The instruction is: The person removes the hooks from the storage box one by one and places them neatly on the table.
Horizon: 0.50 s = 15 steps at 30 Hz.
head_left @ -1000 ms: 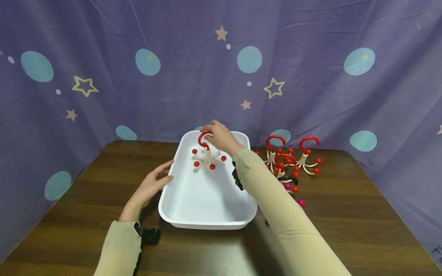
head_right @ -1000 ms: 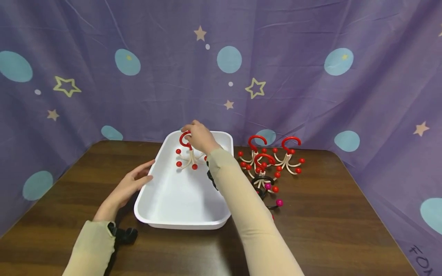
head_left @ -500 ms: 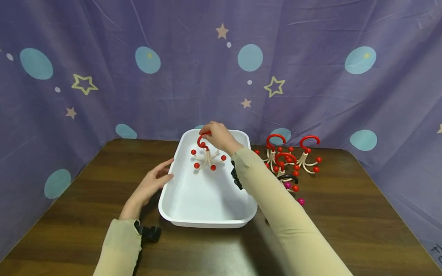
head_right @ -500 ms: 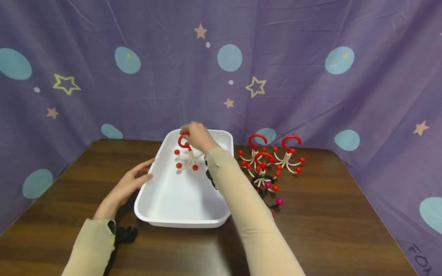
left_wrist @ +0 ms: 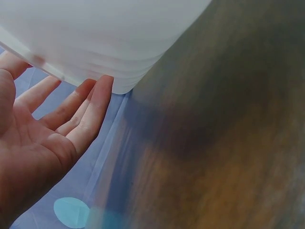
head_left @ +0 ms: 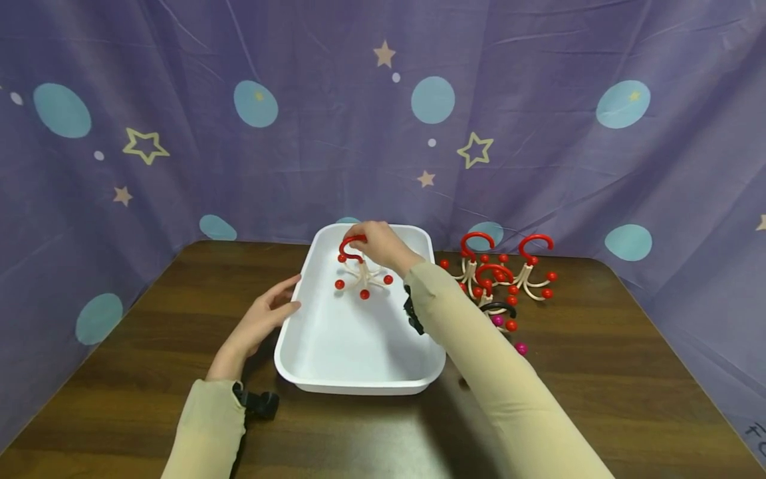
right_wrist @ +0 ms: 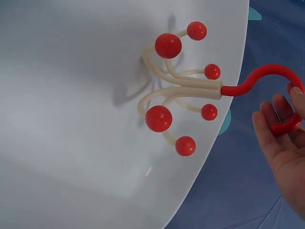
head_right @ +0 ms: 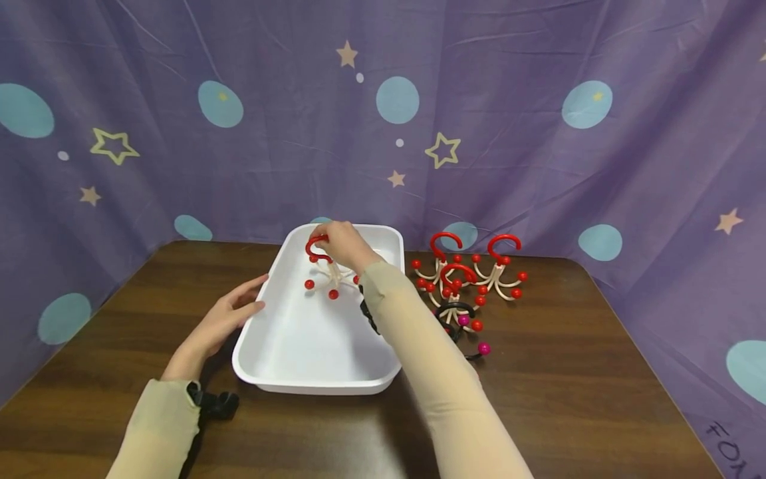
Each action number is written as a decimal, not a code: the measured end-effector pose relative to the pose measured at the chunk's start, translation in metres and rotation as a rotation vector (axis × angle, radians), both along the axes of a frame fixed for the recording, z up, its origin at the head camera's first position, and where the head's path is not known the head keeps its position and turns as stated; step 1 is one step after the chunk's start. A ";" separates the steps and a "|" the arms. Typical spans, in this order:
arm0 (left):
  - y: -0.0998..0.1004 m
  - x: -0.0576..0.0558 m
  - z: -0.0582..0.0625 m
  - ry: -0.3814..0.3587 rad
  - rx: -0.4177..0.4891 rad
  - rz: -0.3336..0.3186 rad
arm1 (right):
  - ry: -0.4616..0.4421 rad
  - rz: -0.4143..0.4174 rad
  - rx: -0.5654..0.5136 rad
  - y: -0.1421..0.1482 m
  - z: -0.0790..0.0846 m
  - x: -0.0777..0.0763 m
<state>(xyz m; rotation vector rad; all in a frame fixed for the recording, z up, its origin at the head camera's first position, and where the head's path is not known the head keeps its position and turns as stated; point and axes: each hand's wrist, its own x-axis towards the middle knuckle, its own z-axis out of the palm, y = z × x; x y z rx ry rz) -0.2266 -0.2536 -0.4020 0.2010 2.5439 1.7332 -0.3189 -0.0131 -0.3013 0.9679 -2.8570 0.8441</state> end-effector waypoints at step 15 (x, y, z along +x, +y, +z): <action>0.000 0.000 0.000 0.003 -0.010 0.005 | 0.009 -0.015 -0.084 0.010 0.001 0.005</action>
